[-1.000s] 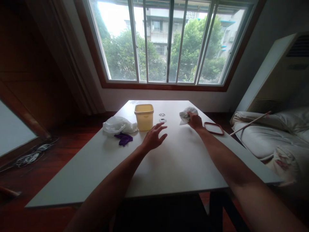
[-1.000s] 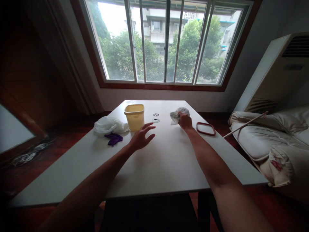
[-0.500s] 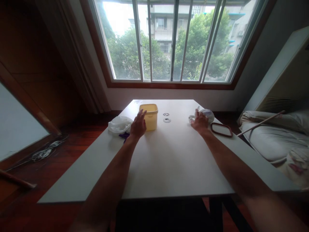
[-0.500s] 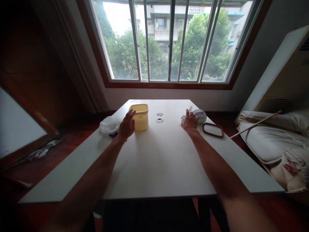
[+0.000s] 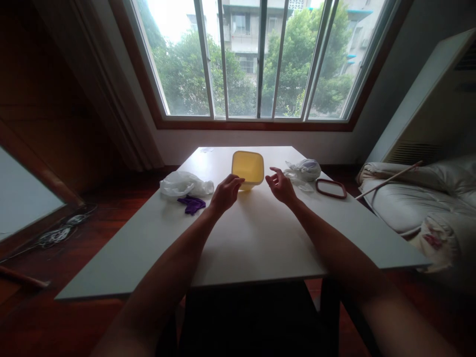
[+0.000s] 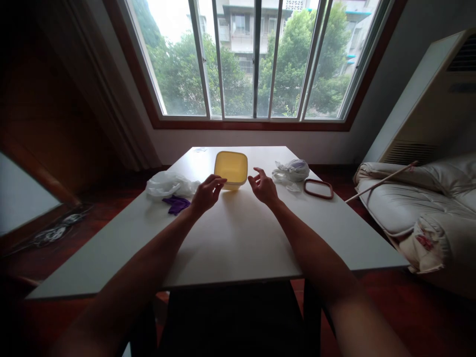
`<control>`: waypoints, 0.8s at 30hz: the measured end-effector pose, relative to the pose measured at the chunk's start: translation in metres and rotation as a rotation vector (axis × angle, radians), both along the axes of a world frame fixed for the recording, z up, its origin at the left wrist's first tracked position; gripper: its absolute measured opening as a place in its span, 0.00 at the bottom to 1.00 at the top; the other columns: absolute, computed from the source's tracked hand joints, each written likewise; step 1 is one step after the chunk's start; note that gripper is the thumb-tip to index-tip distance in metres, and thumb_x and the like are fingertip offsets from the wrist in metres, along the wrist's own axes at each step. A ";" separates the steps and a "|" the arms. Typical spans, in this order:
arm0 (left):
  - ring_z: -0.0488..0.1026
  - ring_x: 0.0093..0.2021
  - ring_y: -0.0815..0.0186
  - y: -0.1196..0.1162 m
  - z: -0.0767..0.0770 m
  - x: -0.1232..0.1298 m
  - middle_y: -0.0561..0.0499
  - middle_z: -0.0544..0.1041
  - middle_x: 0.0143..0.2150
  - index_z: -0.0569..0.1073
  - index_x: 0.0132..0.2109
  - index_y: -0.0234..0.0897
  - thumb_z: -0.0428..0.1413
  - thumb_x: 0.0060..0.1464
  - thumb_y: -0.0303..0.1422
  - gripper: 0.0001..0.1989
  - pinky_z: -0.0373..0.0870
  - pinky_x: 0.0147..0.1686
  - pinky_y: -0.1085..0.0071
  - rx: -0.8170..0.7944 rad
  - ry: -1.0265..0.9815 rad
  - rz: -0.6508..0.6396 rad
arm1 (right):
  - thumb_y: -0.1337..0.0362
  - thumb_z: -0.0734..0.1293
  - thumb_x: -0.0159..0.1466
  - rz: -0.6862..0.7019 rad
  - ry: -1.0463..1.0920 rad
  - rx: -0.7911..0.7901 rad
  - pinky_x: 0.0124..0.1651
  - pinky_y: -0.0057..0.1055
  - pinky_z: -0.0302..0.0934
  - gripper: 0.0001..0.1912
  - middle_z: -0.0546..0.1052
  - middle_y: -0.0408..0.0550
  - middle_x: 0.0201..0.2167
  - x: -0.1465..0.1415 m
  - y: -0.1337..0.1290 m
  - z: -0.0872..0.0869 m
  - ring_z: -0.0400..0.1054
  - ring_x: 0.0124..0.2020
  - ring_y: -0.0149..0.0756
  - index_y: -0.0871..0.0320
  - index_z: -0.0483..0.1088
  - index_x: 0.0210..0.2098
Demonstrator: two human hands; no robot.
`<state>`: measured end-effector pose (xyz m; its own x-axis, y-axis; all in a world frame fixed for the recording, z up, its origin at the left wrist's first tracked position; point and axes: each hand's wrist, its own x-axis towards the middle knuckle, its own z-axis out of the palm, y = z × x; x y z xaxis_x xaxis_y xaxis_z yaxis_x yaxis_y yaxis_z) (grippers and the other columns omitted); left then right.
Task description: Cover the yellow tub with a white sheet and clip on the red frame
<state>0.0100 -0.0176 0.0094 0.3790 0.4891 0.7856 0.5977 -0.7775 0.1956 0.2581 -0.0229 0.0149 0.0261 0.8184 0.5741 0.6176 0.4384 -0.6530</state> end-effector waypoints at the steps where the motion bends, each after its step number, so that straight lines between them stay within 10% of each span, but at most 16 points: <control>1: 0.75 0.43 0.65 -0.002 -0.001 0.004 0.46 0.74 0.45 0.74 0.49 0.38 0.46 0.67 0.32 0.13 0.73 0.43 0.68 -0.011 0.002 -0.029 | 0.48 0.63 0.66 0.010 0.025 -0.006 0.35 0.35 0.69 0.30 0.79 0.50 0.35 0.002 0.001 -0.002 0.74 0.31 0.39 0.59 0.63 0.61; 7: 0.75 0.47 0.64 -0.007 -0.006 0.014 0.44 0.74 0.48 0.74 0.51 0.37 0.47 0.67 0.31 0.13 0.75 0.46 0.65 -0.045 0.012 -0.155 | 0.49 0.63 0.66 0.143 0.160 0.026 0.30 0.30 0.68 0.34 0.75 0.45 0.36 0.010 0.007 -0.008 0.72 0.26 0.32 0.54 0.56 0.67; 15: 0.76 0.45 0.63 -0.007 -0.013 0.016 0.42 0.74 0.49 0.73 0.52 0.35 0.48 0.65 0.29 0.13 0.77 0.44 0.63 -0.107 0.041 -0.211 | 0.56 0.62 0.69 0.137 -0.187 0.060 0.34 0.33 0.67 0.22 0.73 0.53 0.45 0.012 0.005 -0.014 0.68 0.27 0.30 0.56 0.68 0.60; 21: 0.75 0.45 0.64 -0.008 -0.010 0.013 0.41 0.70 0.53 0.70 0.57 0.37 0.49 0.63 0.27 0.17 0.78 0.45 0.62 -0.086 0.011 -0.202 | 0.46 0.73 0.58 0.234 -0.279 0.100 0.32 0.35 0.68 0.44 0.70 0.57 0.51 0.015 0.000 -0.014 0.69 0.30 0.34 0.55 0.55 0.67; 24: 0.74 0.41 0.67 -0.012 -0.004 0.012 0.41 0.68 0.56 0.64 0.62 0.38 0.51 0.61 0.27 0.22 0.77 0.44 0.63 -0.066 -0.033 -0.191 | 0.49 0.71 0.61 0.187 -0.304 0.201 0.33 0.34 0.68 0.37 0.70 0.55 0.49 0.008 -0.004 -0.009 0.69 0.31 0.35 0.55 0.58 0.65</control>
